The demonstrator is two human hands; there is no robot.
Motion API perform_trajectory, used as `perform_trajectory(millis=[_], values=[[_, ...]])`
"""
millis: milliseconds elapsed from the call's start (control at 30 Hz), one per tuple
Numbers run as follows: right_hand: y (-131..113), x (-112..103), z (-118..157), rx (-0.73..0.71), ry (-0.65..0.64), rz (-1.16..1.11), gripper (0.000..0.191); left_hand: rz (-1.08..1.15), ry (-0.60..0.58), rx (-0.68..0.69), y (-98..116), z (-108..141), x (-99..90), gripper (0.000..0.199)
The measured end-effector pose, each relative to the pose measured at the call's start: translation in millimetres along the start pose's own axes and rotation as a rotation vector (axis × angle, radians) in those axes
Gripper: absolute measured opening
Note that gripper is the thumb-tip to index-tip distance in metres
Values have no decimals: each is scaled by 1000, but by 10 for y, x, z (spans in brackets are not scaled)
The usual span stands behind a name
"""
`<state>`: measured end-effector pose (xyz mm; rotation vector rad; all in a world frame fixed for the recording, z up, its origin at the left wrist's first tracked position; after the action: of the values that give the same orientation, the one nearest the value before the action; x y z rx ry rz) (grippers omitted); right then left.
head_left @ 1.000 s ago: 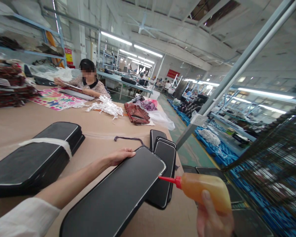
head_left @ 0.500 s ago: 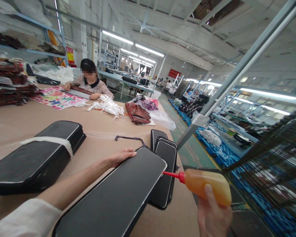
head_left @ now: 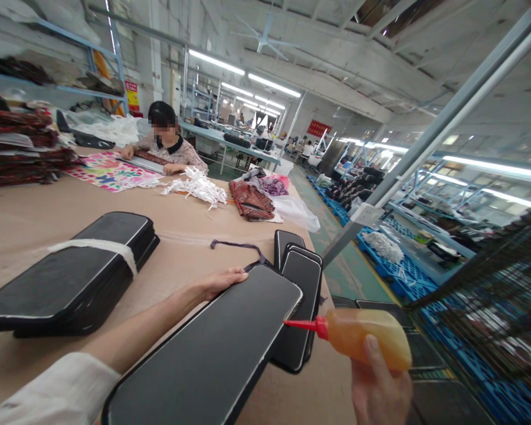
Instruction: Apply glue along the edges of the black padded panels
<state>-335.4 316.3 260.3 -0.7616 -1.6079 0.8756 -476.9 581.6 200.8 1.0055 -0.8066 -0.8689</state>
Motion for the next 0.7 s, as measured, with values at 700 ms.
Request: perform_trajectory(millis=[700], values=[[-9, -17, 164, 136, 48, -4, 46, 49, 13, -36, -109, -264, 4, 38]])
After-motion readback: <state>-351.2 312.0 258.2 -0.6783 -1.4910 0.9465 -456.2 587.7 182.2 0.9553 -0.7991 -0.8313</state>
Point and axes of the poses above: each hand's wrist, its own z-axis away from the middle knuckle, its own x-axis out of the palm, y = z × x, the point moved 3 cm from there along -z, towards the middle knuckle, and after that the axes turned 6 degrees about -z, right-handed, at the moved point
